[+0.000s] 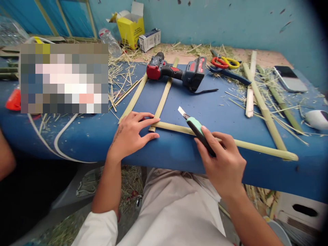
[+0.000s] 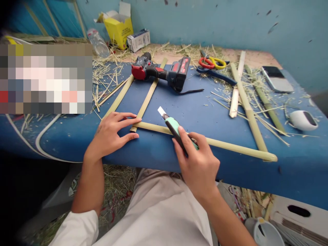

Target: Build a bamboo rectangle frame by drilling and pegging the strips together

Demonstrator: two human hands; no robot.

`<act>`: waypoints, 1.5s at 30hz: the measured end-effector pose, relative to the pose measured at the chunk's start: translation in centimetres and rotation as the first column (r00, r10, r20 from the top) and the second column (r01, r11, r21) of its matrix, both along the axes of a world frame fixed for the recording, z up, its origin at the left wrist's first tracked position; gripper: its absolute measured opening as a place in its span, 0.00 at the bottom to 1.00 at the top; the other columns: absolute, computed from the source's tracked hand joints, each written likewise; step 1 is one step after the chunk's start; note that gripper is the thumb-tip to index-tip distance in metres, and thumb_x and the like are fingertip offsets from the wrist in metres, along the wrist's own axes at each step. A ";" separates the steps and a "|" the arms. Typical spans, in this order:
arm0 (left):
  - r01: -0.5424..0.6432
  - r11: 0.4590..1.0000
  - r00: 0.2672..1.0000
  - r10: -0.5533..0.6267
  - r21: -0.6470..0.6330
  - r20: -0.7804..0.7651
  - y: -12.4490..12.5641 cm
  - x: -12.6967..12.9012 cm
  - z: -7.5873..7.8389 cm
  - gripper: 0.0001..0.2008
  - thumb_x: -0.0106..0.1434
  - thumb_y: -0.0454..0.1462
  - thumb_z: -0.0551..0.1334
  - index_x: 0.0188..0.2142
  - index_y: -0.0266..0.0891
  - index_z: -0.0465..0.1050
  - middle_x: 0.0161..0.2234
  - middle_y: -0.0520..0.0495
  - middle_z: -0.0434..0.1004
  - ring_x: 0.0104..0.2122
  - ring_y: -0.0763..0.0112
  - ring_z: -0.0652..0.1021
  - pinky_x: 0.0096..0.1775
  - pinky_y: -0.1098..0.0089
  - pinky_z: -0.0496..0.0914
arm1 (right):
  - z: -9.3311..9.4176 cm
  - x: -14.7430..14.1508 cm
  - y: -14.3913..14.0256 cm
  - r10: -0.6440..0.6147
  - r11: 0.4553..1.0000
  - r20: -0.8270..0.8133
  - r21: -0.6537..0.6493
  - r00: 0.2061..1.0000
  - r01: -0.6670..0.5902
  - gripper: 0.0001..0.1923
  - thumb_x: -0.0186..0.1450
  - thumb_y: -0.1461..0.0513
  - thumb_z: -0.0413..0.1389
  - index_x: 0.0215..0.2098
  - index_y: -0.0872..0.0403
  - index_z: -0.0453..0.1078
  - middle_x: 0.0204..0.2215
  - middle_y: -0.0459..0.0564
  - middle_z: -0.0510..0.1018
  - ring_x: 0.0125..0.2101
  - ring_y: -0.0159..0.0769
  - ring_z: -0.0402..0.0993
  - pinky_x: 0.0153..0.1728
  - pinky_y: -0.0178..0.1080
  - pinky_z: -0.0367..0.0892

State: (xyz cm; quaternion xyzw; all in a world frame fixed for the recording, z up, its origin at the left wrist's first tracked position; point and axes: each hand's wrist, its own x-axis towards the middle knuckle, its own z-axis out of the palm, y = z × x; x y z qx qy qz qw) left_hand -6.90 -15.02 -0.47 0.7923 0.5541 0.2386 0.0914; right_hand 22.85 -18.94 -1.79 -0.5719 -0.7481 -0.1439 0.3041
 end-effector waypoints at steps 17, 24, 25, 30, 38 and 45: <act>-0.016 0.993 0.969 0.045 -0.117 0.244 -0.2 -0.9 -0.2 0.28 0.70 0.33 0.65 0.67 0.49 0.67 0.57 0.47 0.82 0.58 0.58 0.80 0.64 0.53 0.69 | -1.0 -1.6 -0.9 0.432 0.889 -0.081 -0.130 0.898 -0.439 0.24 0.69 0.66 0.67 0.62 0.51 0.76 0.47 0.53 0.80 0.39 0.32 0.81 0.41 0.34 0.72; -0.036 0.992 0.958 0.069 -0.124 0.277 -0.1 -0.6 -0.2 0.22 0.68 0.33 0.64 0.60 0.46 0.70 0.51 0.47 0.83 0.53 0.59 0.81 0.61 0.54 0.72 | -0.2 -1.8 -1.1 0.395 0.904 -0.026 -0.169 0.918 -0.393 0.21 0.72 0.63 0.64 0.63 0.50 0.75 0.47 0.51 0.81 0.38 0.30 0.81 0.37 0.33 0.67; -0.044 0.990 0.955 0.080 -0.131 0.287 0.0 -0.6 -0.3 0.21 0.68 0.33 0.65 0.59 0.46 0.70 0.49 0.47 0.83 0.51 0.59 0.82 0.60 0.55 0.72 | 0.0 -1.8 -1.2 0.385 0.908 -0.010 -0.173 0.923 -0.380 0.20 0.73 0.62 0.64 0.63 0.50 0.76 0.47 0.51 0.81 0.37 0.30 0.81 0.36 0.33 0.67; -0.093 0.989 0.935 0.126 -0.114 0.331 -0.3 -0.4 -0.3 0.17 0.66 0.36 0.68 0.54 0.45 0.73 0.43 0.49 0.84 0.45 0.61 0.83 0.56 0.58 0.75 | 0.4 -1.9 -1.7 0.355 0.924 0.042 -0.172 0.934 -0.343 0.19 0.74 0.60 0.63 0.62 0.50 0.76 0.45 0.49 0.82 0.34 0.28 0.80 0.33 0.33 0.64; -0.295 0.938 0.952 0.273 0.181 0.136 -4.1 1.5 -2.3 0.10 0.75 0.39 0.63 0.50 0.51 0.83 0.52 0.50 0.86 0.55 0.56 0.81 0.60 0.50 0.70 | -0.1 -1.7 -1.6 0.389 0.907 -0.010 -0.173 0.921 -0.385 0.19 0.73 0.62 0.63 0.62 0.50 0.76 0.45 0.51 0.81 0.36 0.29 0.80 0.35 0.32 0.67; -0.222 0.937 0.973 0.196 0.269 0.118 -4.6 0.7 -4.1 0.14 0.72 0.38 0.65 0.54 0.55 0.83 0.52 0.51 0.87 0.57 0.55 0.81 0.61 0.49 0.68 | -0.2 -1.7 -1.6 0.396 0.901 -0.029 -0.183 0.918 -0.394 0.20 0.73 0.62 0.63 0.62 0.51 0.75 0.45 0.52 0.81 0.37 0.30 0.80 0.36 0.32 0.67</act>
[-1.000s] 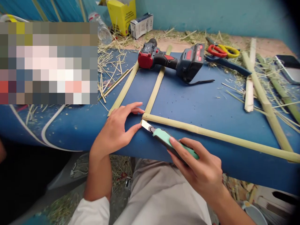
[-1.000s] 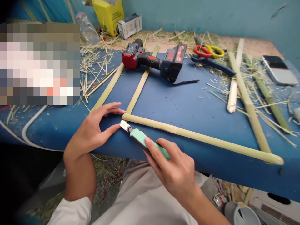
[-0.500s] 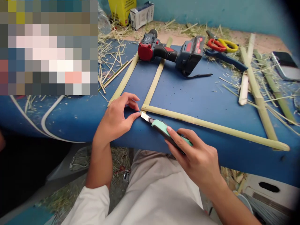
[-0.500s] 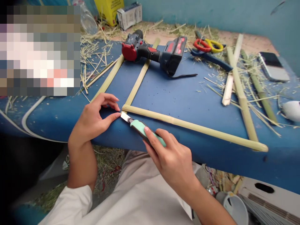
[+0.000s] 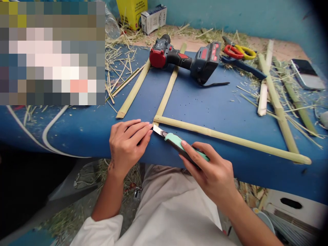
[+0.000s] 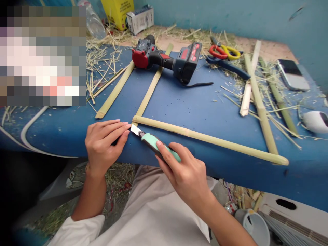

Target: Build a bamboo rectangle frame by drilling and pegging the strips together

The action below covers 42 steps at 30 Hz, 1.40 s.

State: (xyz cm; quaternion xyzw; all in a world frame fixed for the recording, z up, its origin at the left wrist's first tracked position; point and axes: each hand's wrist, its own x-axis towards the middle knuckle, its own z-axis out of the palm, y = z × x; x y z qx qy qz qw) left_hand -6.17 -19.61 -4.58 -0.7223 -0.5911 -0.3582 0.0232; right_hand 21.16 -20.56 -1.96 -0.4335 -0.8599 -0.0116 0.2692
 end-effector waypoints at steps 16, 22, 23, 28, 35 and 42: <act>-0.010 0.999 0.999 0.012 0.045 -0.048 0.0 0.2 -0.1 0.13 0.72 0.37 0.65 0.53 0.53 0.83 0.51 0.51 0.88 0.55 0.55 0.83 0.59 0.49 0.69 | 0.0 -0.3 0.0 -0.058 0.993 0.081 0.111 0.995 0.049 0.19 0.73 0.62 0.63 0.62 0.49 0.76 0.45 0.50 0.82 0.37 0.29 0.80 0.36 0.33 0.65; -0.013 0.997 0.999 0.017 0.076 -0.052 0.0 0.4 0.0 0.12 0.72 0.35 0.65 0.52 0.52 0.83 0.50 0.52 0.88 0.54 0.56 0.83 0.58 0.51 0.70 | 0.0 -0.2 0.1 -0.055 0.992 0.105 0.122 0.993 0.042 0.20 0.73 0.62 0.63 0.62 0.49 0.75 0.46 0.49 0.83 0.36 0.29 0.79 0.35 0.34 0.65; -0.016 0.997 0.998 0.020 0.074 -0.053 0.0 0.4 0.0 0.12 0.72 0.36 0.65 0.51 0.52 0.83 0.50 0.52 0.88 0.54 0.56 0.83 0.58 0.51 0.70 | 0.0 -0.1 0.1 -0.056 0.992 0.106 0.121 0.993 0.043 0.20 0.73 0.62 0.63 0.62 0.49 0.75 0.46 0.49 0.83 0.36 0.29 0.79 0.35 0.34 0.65; -0.043 0.998 0.997 0.046 0.052 -0.065 0.0 0.5 0.0 0.11 0.72 0.37 0.65 0.51 0.51 0.83 0.50 0.52 0.88 0.54 0.56 0.83 0.58 0.50 0.70 | -0.1 -0.2 0.0 -0.055 0.992 0.100 0.120 0.993 0.043 0.21 0.73 0.62 0.64 0.63 0.48 0.74 0.47 0.50 0.82 0.37 0.30 0.80 0.35 0.34 0.64; -0.015 0.991 0.997 0.024 0.129 -0.069 0.3 0.5 -0.2 0.11 0.70 0.34 0.67 0.49 0.49 0.83 0.49 0.52 0.88 0.52 0.58 0.83 0.56 0.54 0.70 | -0.3 -0.4 -0.6 -0.076 0.987 0.111 0.147 0.991 0.059 0.23 0.71 0.63 0.66 0.64 0.49 0.74 0.46 0.50 0.82 0.39 0.31 0.81 0.36 0.34 0.64; -0.006 0.977 0.996 0.024 0.214 -0.083 0.6 0.5 -0.4 0.11 0.66 0.32 0.71 0.47 0.46 0.83 0.46 0.52 0.89 0.50 0.59 0.85 0.54 0.56 0.71 | -0.6 -0.4 -0.5 -0.084 0.987 0.100 0.147 0.991 0.069 0.24 0.71 0.64 0.65 0.64 0.50 0.74 0.46 0.51 0.82 0.39 0.33 0.80 0.38 0.35 0.65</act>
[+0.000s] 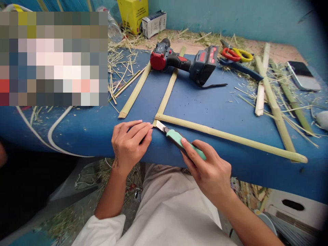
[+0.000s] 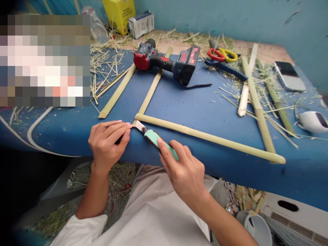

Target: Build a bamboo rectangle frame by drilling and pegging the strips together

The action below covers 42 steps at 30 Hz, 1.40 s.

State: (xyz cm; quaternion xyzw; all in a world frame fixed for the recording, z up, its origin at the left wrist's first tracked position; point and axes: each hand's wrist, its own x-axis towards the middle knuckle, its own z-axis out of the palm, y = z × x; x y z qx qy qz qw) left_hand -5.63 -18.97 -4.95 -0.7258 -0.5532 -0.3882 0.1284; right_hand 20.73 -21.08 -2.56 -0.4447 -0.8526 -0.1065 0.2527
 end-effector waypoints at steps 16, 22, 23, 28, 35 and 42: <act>-0.002 1.000 1.000 0.002 0.001 0.005 -0.1 0.0 0.0 0.11 0.66 0.31 0.71 0.47 0.46 0.83 0.47 0.52 0.89 0.50 0.58 0.85 0.54 0.55 0.71 | 0.2 0.1 -0.2 0.012 0.997 -0.050 -0.071 0.999 -0.015 0.21 0.72 0.64 0.64 0.62 0.49 0.76 0.47 0.51 0.82 0.37 0.30 0.79 0.36 0.33 0.65; -0.003 1.000 1.000 0.003 0.006 0.005 -0.1 0.0 0.0 0.11 0.67 0.32 0.71 0.48 0.46 0.83 0.46 0.51 0.89 0.49 0.58 0.85 0.54 0.55 0.71 | 0.7 0.0 0.0 0.019 0.997 -0.038 -0.075 0.999 -0.022 0.20 0.73 0.63 0.63 0.63 0.50 0.76 0.46 0.51 0.82 0.37 0.30 0.78 0.36 0.33 0.64; -0.003 1.000 1.000 0.003 0.004 0.007 -0.1 0.0 0.0 0.11 0.67 0.32 0.70 0.48 0.46 0.83 0.46 0.51 0.89 0.49 0.57 0.85 0.54 0.55 0.71 | 0.7 0.0 0.0 0.024 0.996 -0.040 -0.084 0.999 -0.027 0.20 0.73 0.63 0.63 0.63 0.50 0.76 0.46 0.51 0.82 0.36 0.30 0.78 0.35 0.33 0.64; -0.002 1.000 1.000 0.002 0.007 0.014 -0.1 0.1 -0.1 0.11 0.67 0.32 0.71 0.47 0.46 0.83 0.46 0.51 0.89 0.49 0.58 0.85 0.54 0.55 0.71 | 0.9 0.1 0.1 0.023 0.995 -0.046 -0.101 0.999 -0.027 0.19 0.73 0.63 0.63 0.61 0.51 0.77 0.46 0.50 0.82 0.36 0.29 0.78 0.34 0.33 0.63; -0.003 1.000 1.000 0.003 -0.007 0.008 -0.1 0.1 0.0 0.11 0.67 0.32 0.71 0.48 0.46 0.83 0.47 0.52 0.89 0.50 0.59 0.85 0.54 0.55 0.71 | 0.9 0.0 -0.1 0.013 0.995 -0.043 -0.101 0.999 -0.018 0.19 0.74 0.62 0.61 0.63 0.49 0.76 0.47 0.50 0.83 0.35 0.28 0.78 0.34 0.33 0.63; -0.008 1.000 1.000 0.008 -0.008 0.016 -0.1 0.0 -0.1 0.10 0.68 0.33 0.69 0.47 0.47 0.83 0.46 0.51 0.89 0.50 0.58 0.85 0.54 0.55 0.70 | 1.1 -0.5 -0.1 -0.003 0.996 -0.024 -0.085 1.000 0.001 0.18 0.75 0.62 0.61 0.62 0.49 0.77 0.47 0.50 0.83 0.35 0.29 0.78 0.33 0.33 0.63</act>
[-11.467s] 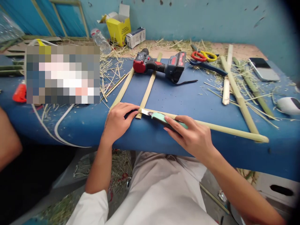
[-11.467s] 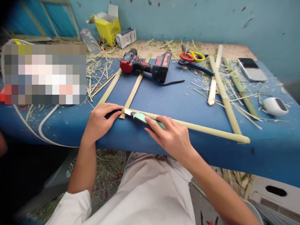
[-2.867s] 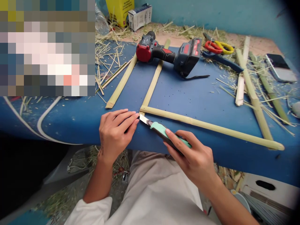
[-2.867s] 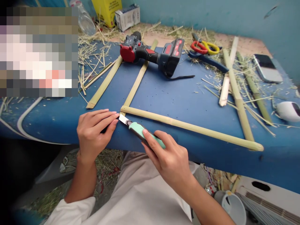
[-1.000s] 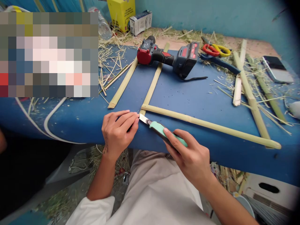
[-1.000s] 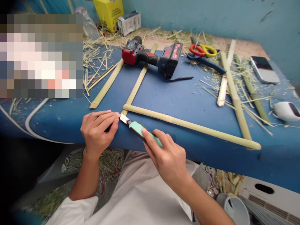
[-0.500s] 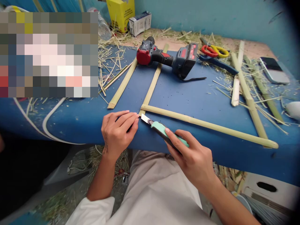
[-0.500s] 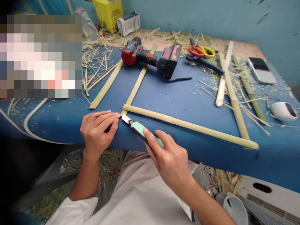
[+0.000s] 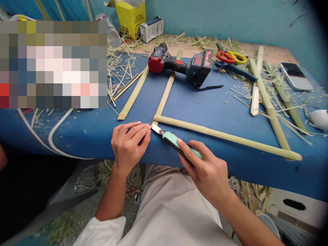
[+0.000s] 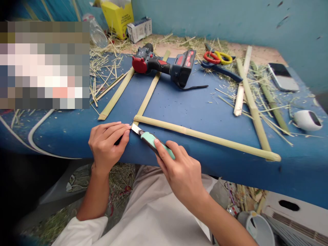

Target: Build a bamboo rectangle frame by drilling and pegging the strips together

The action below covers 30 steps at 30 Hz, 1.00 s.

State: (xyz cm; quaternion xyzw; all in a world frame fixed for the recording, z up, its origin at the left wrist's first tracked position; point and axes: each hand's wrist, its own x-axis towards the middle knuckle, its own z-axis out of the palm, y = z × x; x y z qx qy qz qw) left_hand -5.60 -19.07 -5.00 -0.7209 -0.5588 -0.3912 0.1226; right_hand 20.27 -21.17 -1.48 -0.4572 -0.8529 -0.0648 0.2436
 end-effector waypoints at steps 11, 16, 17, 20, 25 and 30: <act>-0.006 1.000 1.000 0.006 -0.008 0.013 -0.1 0.1 -0.1 0.11 0.68 0.32 0.69 0.48 0.47 0.83 0.47 0.51 0.89 0.51 0.58 0.85 0.55 0.55 0.70 | -0.5 1.2 -1.2 -0.150 0.920 -0.371 -0.392 0.917 -0.008 0.26 0.76 0.59 0.58 0.71 0.47 0.68 0.41 0.49 0.85 0.31 0.29 0.79 0.30 0.30 0.70; -0.003 1.000 1.000 0.003 0.003 0.002 -0.1 0.1 -0.2 0.11 0.66 0.32 0.71 0.48 0.47 0.82 0.47 0.52 0.89 0.50 0.58 0.85 0.54 0.55 0.70 | 0.2 1.0 -0.6 -0.445 0.584 -0.479 -0.796 0.756 -0.161 0.27 0.77 0.50 0.56 0.71 0.44 0.69 0.29 0.44 0.83 0.17 0.27 0.68 0.20 0.32 0.68; -0.002 1.000 1.000 0.002 0.005 0.000 0.0 0.1 -0.2 0.11 0.66 0.32 0.71 0.48 0.47 0.82 0.47 0.52 0.89 0.50 0.58 0.85 0.54 0.55 0.70 | 0.2 0.8 -0.4 -0.472 0.542 -0.479 -0.820 0.740 -0.185 0.27 0.76 0.49 0.56 0.70 0.44 0.70 0.29 0.44 0.83 0.17 0.27 0.67 0.20 0.32 0.68; -0.002 1.000 1.000 0.002 0.004 0.001 0.0 0.0 -0.1 0.12 0.67 0.32 0.70 0.48 0.47 0.82 0.47 0.51 0.89 0.50 0.58 0.85 0.54 0.55 0.70 | 0.3 0.4 0.0 -0.504 0.490 -0.477 -0.844 0.720 -0.216 0.28 0.75 0.47 0.57 0.70 0.45 0.72 0.29 0.46 0.84 0.17 0.28 0.67 0.19 0.33 0.68; -0.003 1.000 1.000 0.003 0.000 -0.001 -0.1 0.0 -0.1 0.12 0.67 0.32 0.70 0.48 0.47 0.83 0.47 0.51 0.89 0.50 0.58 0.85 0.55 0.55 0.70 | 1.2 0.0 0.1 -0.458 0.534 -0.441 -0.831 0.772 -0.158 0.28 0.76 0.48 0.56 0.69 0.47 0.72 0.26 0.45 0.81 0.17 0.27 0.63 0.20 0.32 0.65; 0.000 1.000 1.000 0.000 -0.007 0.006 -0.1 -0.1 -0.2 0.12 0.69 0.34 0.69 0.49 0.49 0.83 0.47 0.50 0.89 0.50 0.57 0.85 0.55 0.54 0.70 | 2.6 -0.3 0.4 -0.327 0.646 -0.368 -0.759 0.870 -0.078 0.25 0.76 0.51 0.55 0.68 0.48 0.74 0.24 0.43 0.76 0.19 0.26 0.51 0.18 0.30 0.54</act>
